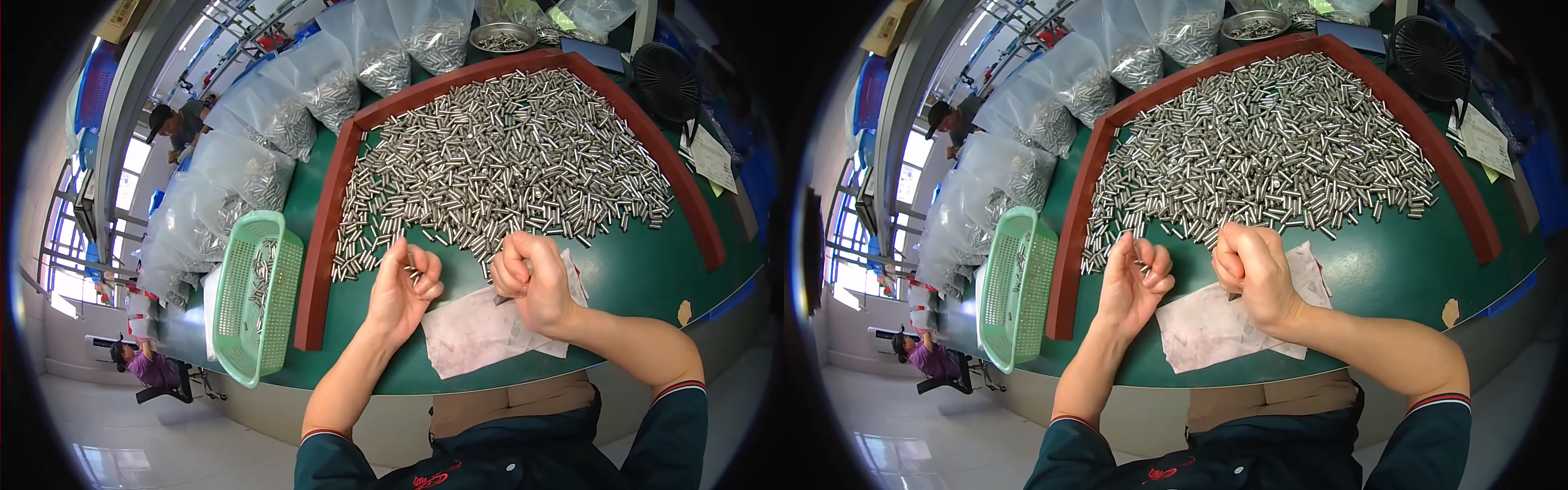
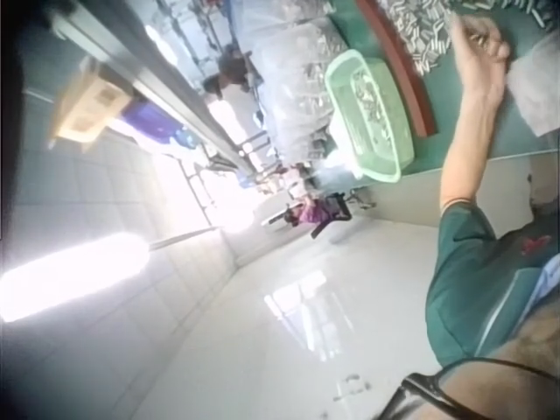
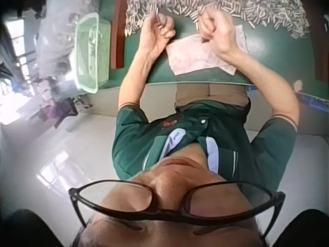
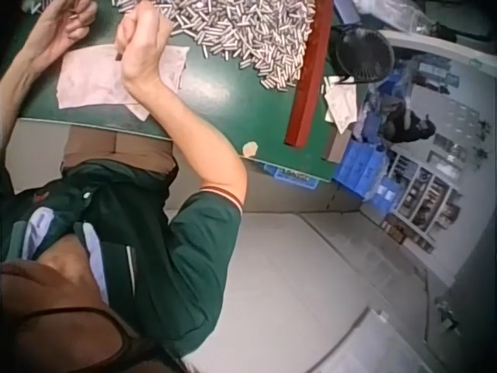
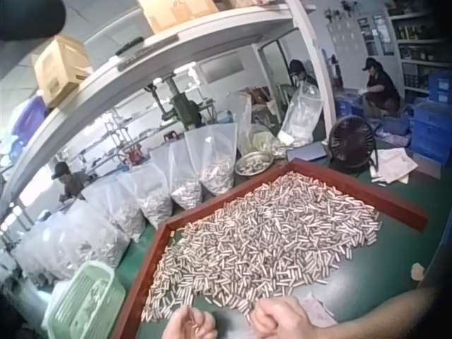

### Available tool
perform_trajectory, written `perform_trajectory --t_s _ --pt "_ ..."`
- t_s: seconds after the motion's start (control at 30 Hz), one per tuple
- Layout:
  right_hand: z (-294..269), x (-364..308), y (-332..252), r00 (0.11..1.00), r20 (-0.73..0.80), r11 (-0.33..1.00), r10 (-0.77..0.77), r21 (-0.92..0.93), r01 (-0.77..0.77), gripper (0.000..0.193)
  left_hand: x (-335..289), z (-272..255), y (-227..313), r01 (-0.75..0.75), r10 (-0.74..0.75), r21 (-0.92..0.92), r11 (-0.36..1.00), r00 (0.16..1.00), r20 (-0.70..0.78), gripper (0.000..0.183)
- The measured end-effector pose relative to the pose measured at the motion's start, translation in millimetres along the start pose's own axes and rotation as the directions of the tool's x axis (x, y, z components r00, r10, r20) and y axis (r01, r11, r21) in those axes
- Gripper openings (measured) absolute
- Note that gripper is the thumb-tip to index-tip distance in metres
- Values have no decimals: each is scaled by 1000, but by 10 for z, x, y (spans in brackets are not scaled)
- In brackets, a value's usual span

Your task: Assembling small cylindrical metal components by hand at a factory workstation.

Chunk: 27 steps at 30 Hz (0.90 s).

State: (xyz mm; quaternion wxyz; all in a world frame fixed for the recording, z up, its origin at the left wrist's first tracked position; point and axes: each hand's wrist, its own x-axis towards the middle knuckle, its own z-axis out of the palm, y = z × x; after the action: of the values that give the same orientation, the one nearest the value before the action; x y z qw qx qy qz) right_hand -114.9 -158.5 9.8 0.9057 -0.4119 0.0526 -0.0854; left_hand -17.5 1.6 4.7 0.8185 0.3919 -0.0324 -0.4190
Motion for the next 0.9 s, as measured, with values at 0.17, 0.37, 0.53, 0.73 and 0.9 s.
perform_trajectory --t_s 0.17,0.37,0.53,0.73,0.9 --pt "-12 1 -7 1000 8 1000 3 -7 -3 36 57 -73 161 -105 157 276 955 972 -176 25" --pt "11 2 -13 1000 8 1000 7 -12 -7 36 205 -147 122 -132 471 931 341 881 -48 28" --pt "0 9 -12 1000 9 1000 3 -10 -2 36 302 -38 62 19 590 958 -286 791 161 19" --pt "1 13 -23 1000 11 1000 0 -10 0 37 271 -65 54 -6 546 946 -325 815 193 13" --pt "-14 6 2 1000 -9 1000 1 -31 -2 39 184 -91 121 -64 169 704 707 982 -80 9"
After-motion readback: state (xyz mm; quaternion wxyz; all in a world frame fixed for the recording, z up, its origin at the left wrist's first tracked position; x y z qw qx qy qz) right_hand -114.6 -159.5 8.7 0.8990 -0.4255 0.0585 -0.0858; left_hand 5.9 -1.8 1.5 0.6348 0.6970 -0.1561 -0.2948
